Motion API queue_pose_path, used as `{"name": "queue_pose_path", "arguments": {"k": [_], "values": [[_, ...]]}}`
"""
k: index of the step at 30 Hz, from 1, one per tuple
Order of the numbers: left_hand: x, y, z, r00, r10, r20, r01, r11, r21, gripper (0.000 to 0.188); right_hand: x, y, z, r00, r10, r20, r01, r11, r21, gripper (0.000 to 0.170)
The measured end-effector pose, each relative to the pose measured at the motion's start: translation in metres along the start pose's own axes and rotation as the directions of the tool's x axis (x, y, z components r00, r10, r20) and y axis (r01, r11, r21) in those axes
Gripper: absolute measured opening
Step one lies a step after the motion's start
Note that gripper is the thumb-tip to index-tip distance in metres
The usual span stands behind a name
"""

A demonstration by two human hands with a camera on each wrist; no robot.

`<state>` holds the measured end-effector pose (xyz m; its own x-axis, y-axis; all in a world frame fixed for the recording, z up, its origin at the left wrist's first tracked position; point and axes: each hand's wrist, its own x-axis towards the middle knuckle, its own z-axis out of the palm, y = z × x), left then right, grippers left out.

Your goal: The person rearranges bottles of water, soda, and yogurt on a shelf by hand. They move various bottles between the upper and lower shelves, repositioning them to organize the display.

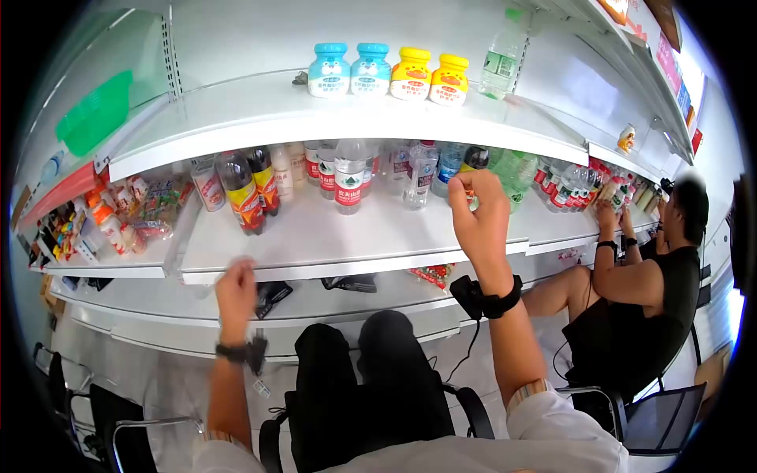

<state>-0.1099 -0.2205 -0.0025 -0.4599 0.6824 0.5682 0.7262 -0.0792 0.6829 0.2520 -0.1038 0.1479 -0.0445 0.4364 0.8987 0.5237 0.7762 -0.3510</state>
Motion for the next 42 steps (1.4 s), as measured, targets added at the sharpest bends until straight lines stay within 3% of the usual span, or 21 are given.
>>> {"name": "queue_pose_path", "arguments": {"k": [2, 3, 6, 7, 9, 13, 16, 17, 18, 19, 20, 24, 26, 27, 29, 31, 33, 37, 39, 41, 42], "values": [[-0.051, 0.041, -0.011, 0.945, 0.311, 0.100, -0.315, 0.949, 0.023, 0.012, -0.005, 0.005, -0.002, 1.000, -0.001, -0.006, 0.001, 1.000, -0.008, 0.005], [-0.078, 0.053, -0.018, 0.921, 0.316, 0.230, -0.331, 0.943, 0.028, 0.012, -0.016, 0.019, 0.003, 1.000, 0.005, 0.023, -0.005, 1.000, -0.003, 0.007], [-0.153, 0.103, -0.034, 0.835, 0.153, 0.529, -0.178, 0.984, -0.004, 0.015, -0.071, 0.053, 0.020, 0.985, 0.091, 0.149, -0.091, 0.996, -0.005, 0.012], [-0.178, 0.106, -0.041, 0.767, 0.160, 0.621, -0.192, 0.981, -0.016, 0.019, -0.095, 0.062, 0.026, 0.974, 0.137, 0.179, -0.138, 0.990, -0.006, 0.013], [-0.216, 0.121, -0.057, 0.574, 0.005, 0.819, 0.022, 1.000, -0.021, 0.026, -0.140, 0.067, 0.024, 0.947, 0.206, 0.244, -0.210, 0.978, -0.010, 0.017], [-0.321, 0.086, -0.070, 0.746, -0.164, 0.646, 0.139, 0.986, 0.090, 0.041, -0.221, 0.055, 0.004, 0.819, 0.419, 0.393, -0.452, 0.892, -0.009, 0.020], [-0.437, -0.083, -0.078, 0.734, -0.104, 0.671, -0.345, 0.795, 0.500, 0.037, -0.247, 0.042, -0.008, 0.742, 0.431, 0.513, -0.529, 0.847, 0.053, 0.020], [-0.422, -0.067, -0.076, 0.733, -0.113, 0.671, -0.342, 0.791, 0.508, 0.037, -0.250, 0.035, -0.012, 0.690, 0.440, 0.574, -0.581, 0.810, 0.077, 0.020], [-0.392, -0.038, -0.070, 0.556, -0.605, 0.570, 0.507, 0.790, 0.344, 0.044, -0.254, 0.032, -0.013, 0.684, 0.439, 0.582, -0.586, 0.806, 0.081, 0.020], [-0.371, -0.017, -0.065, 0.068, -0.788, 0.612, 0.990, 0.131, 0.059, 0.052, -0.256, 0.031, -0.012, 0.665, 0.442, 0.602, -0.600, 0.796, 0.078, 0.019], [-0.412, -0.081, -0.060, 0.047, -0.772, 0.634, 0.997, 0.077, 0.019, 0.061, -0.258, 0.029, -0.012, 0.644, 0.447, 0.620, -0.615, 0.785, 0.073, 0.019], [-0.367, -0.045, -0.053, -0.077, -0.786, 0.614, 0.997, -0.048, 0.063, 0.062, -0.264, 0.024, -0.011, 0.636, 0.381, 0.671, -0.656, 0.724, 0.210, 0.018], [-0.379, -0.085, -0.047, -0.146, -0.689, 0.710, 0.930, -0.341, -0.139, 0.069, -0.264, 0.023, -0.012, 0.600, 0.389, 0.699, -0.701, 0.676, 0.225, 0.017], [-0.375, -0.076, -0.048, -0.151, -0.691, 0.707, 0.928, -0.346, -0.140, 0.069, -0.266, 0.022, -0.013, 0.559, 0.394, 0.730, -0.746, 0.623, 0.236, 0.017], [-0.327, -0.019, -0.047, -0.012, -0.751, 0.660, 0.987, -0.116, -0.114, 0.074, -0.273, 0.030, -0.013, 0.554, 0.374, 0.743, -0.746, 0.619, 0.245, 0.017], [-0.292, 0.029, -0.044, -0.034, -0.867, 0.498, 0.999, -0.045, -0.010, 0.073, -0.274, 0.034, -0.013, 0.486, 0.414, 0.770, -0.798, 0.570, 0.197, 0.017], [-0.274, 0.069, -0.039, 0.035, -0.958, 0.285, 0.950, 0.121, 0.289, 0.064, -0.279, 0.039, -0.011, 0.465, 0.433, 0.772, -0.830, 0.517, 0.210, 0.016], [-0.293, 0.060, -0.057, 0.104, -0.934, 0.343, 0.959, 0.185, 0.214, 0.052, -0.278, 0.048, -0.010, 0.451, 0.468, 0.760, -0.845, 0.497, 0.196, 0.018], [-0.284, 0.063, -0.049, 0.014, -0.949, 0.316, 0.971, 0.088, 0.222, 0.051, -0.282, 0.054, -0.011, 0.428, 0.468, 0.773, -0.857, 0.482, 0.182, 0.018], [-0.261, 0.074, -0.034, 0.359, -0.892, 0.274, 0.912, 0.398, 0.099, 0.047, -0.286, 0.060, -0.006, 0.376, 0.457, 0.806, -0.872, 0.470, 0.140, 0.018], [-0.255, 0.063, -0.024, 0.228, -0.963, 0.145, 0.962, 0.246, 0.119, 0.045, -0.283, 0.063, -0.004, 0.378, 0.453, 0.808, -0.870, 0.472, 0.142, 0.018]]}}
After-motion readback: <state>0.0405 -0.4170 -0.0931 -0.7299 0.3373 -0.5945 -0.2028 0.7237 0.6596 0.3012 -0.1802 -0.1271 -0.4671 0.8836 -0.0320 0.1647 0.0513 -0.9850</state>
